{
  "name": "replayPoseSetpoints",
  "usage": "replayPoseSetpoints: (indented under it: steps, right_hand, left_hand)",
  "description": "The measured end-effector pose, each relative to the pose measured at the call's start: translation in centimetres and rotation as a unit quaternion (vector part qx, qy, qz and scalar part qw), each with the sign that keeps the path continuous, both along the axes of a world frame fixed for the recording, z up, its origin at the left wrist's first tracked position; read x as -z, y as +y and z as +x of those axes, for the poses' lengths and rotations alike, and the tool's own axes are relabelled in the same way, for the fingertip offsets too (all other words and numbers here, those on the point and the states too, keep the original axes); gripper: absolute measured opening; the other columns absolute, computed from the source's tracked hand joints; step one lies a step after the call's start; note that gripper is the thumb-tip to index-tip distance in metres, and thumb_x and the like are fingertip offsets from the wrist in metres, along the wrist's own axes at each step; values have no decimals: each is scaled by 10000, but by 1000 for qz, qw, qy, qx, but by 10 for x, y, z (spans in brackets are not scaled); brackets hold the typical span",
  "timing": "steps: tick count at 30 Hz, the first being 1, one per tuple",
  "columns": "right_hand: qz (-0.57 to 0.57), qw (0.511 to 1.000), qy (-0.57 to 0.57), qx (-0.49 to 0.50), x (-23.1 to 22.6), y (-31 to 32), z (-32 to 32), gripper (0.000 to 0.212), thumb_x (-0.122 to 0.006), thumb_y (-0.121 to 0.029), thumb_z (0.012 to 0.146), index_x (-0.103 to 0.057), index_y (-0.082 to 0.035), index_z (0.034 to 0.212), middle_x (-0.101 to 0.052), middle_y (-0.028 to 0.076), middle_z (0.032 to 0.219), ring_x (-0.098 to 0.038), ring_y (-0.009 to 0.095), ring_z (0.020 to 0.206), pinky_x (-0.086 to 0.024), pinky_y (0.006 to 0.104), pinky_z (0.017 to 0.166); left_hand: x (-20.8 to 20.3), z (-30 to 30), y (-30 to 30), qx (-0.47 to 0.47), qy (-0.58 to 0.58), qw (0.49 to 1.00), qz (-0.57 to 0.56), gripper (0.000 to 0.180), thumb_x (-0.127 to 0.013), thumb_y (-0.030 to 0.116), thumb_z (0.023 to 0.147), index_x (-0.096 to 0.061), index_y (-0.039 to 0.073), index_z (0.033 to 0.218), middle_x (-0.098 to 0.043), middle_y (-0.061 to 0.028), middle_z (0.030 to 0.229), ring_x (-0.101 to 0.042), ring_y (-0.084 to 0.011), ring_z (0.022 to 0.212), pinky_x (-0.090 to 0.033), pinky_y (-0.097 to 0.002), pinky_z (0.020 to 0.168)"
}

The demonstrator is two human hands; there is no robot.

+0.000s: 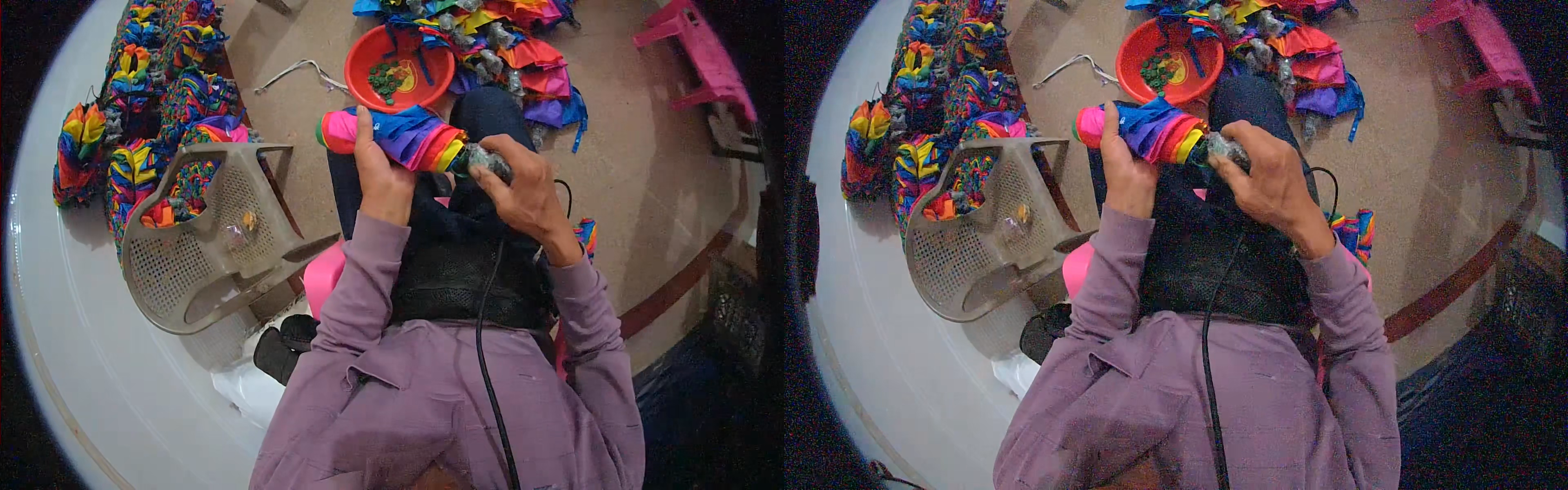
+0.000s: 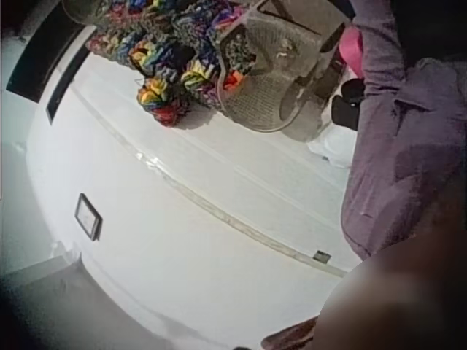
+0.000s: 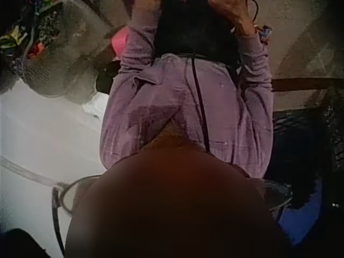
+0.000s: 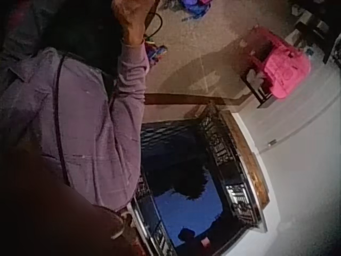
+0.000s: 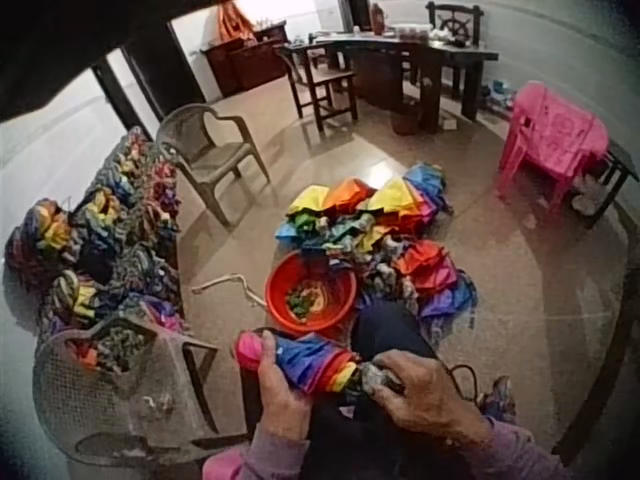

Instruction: Assembling small colorful umbrellas by attaching fabric to the frame.

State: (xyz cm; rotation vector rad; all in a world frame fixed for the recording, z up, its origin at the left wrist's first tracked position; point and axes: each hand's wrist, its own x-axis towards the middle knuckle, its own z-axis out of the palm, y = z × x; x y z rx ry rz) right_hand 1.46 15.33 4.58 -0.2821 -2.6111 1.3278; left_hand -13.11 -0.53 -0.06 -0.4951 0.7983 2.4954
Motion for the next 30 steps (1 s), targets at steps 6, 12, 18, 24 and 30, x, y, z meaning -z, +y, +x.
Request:
replayPoseSetpoints:
  steps: [6, 12, 18, 24, 30]
  right_hand:
    - [12, 998, -68, -13, -3, -2, -5, 384, -762, -217, 869, -617, -7, 1156, -703, 206, 1007, -708, 356, 907, -536, 401, 787]
    - [43, 998, 22, -38, -15, 17, 0, 592, -744, -334, 896, -560, -9, 1355, -668, 255, 1182, -674, 389, 1080, -531, 408, 918]
    - [-34, 999, 0, -37, -12, 9, -35, 706, -705, -370, 923, -449, -12, 1475, -587, 289, 1335, -609, 404, 1210, -502, 432, 995]
    - [-37, 989, -87, -110, -2, -8, -38, 754, -698, -333, 921, -371, -2, 1514, -561, 326, 1357, -595, 438, 1216, -489, 470, 988]
    - [-127, 986, -64, -91, -9, -4, -40, 764, -733, -292, 874, -403, 18, 1489, -621, 314, 1272, -635, 441, 1159, -512, 448, 943]
  left_hand:
    - [2, -3, 1, 23, 22, 999, -32, 523, -574, 466, 1021, -536, 71, 1362, -661, -131, 1299, -677, -314, 1118, -538, -501, 1009]
    - [1, -6, -3, 58, 24, 998, 5, 509, -588, 457, 1014, -546, 80, 1353, -674, -133, 1269, -686, -300, 1101, -552, -482, 987]
    - [-11, 5, 14, 114, 72, 991, -6, 491, -626, 453, 993, -573, 78, 1306, -700, -124, 1201, -714, -276, 1014, -583, -444, 922]
    - [-21, 22, 28, 109, 54, 992, -34, 368, -660, 418, 987, -619, 104, 1174, -714, -61, 1078, -718, -212, 918, -598, -391, 844]
    - [-18, 13, 26, 100, 74, 987, -103, 439, -654, 418, 992, -597, 76, 1259, -706, -82, 1151, -714, -226, 973, -582, -396, 897]
